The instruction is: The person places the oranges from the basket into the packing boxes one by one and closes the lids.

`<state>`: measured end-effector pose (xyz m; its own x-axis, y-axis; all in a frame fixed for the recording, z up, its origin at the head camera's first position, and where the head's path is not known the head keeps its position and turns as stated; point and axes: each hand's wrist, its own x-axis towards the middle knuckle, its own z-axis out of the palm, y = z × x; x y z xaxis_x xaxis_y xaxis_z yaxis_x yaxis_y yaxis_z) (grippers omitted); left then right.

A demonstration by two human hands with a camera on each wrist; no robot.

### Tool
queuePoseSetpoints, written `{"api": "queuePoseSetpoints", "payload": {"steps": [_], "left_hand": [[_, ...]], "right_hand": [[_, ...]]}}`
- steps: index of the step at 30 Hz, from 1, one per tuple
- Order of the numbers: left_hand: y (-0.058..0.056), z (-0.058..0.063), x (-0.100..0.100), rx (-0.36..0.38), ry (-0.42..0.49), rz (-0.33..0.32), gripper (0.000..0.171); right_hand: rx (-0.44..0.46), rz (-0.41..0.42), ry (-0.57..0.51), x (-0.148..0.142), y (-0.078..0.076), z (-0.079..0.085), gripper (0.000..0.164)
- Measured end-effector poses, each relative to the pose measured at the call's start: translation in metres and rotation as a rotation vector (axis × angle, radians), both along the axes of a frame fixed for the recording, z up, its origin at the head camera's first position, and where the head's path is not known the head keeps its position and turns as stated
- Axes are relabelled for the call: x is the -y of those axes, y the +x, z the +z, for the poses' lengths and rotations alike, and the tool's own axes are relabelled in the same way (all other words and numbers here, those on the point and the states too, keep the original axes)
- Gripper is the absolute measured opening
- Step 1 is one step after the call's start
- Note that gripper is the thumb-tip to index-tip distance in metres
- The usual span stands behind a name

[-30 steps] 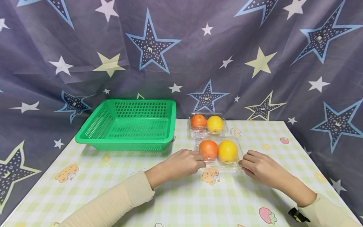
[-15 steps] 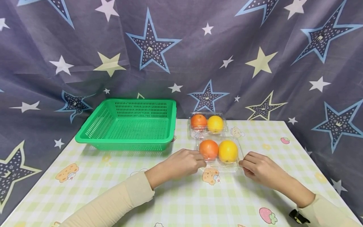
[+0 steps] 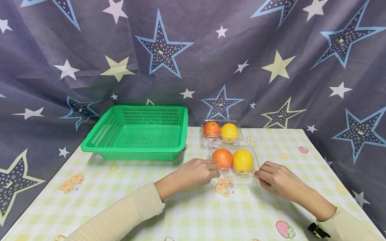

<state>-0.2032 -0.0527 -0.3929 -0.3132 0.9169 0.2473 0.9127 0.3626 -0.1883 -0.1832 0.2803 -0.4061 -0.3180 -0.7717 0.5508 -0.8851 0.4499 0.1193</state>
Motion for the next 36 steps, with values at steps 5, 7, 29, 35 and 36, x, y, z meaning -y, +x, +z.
{"api": "queuePoseSetpoints", "payload": {"steps": [5, 7, 29, 35, 36], "left_hand": [[0.0, 0.0, -0.001, -0.012, 0.007, -0.002, 0.025], [0.0, 0.0, -0.001, -0.022, 0.01, -0.006, 0.024], [-0.002, -0.003, 0.013, 0.119, 0.152, 0.022, 0.018], [-0.003, 0.003, 0.027, 0.077, 0.236, 0.059, 0.021], [-0.003, 0.004, 0.03, 0.068, 0.249, 0.065, 0.021]], "right_hand": [[0.016, 0.008, -0.005, 0.0, 0.0, 0.0, 0.038], [0.022, 0.007, -0.004, 0.0, 0.0, 0.0, 0.038], [0.218, -0.051, -0.068, 0.003, 0.003, 0.014, 0.01], [0.214, -0.079, -0.064, 0.016, -0.001, 0.023, 0.015], [0.21, -0.083, -0.06, 0.018, -0.002, 0.025, 0.017]]}}
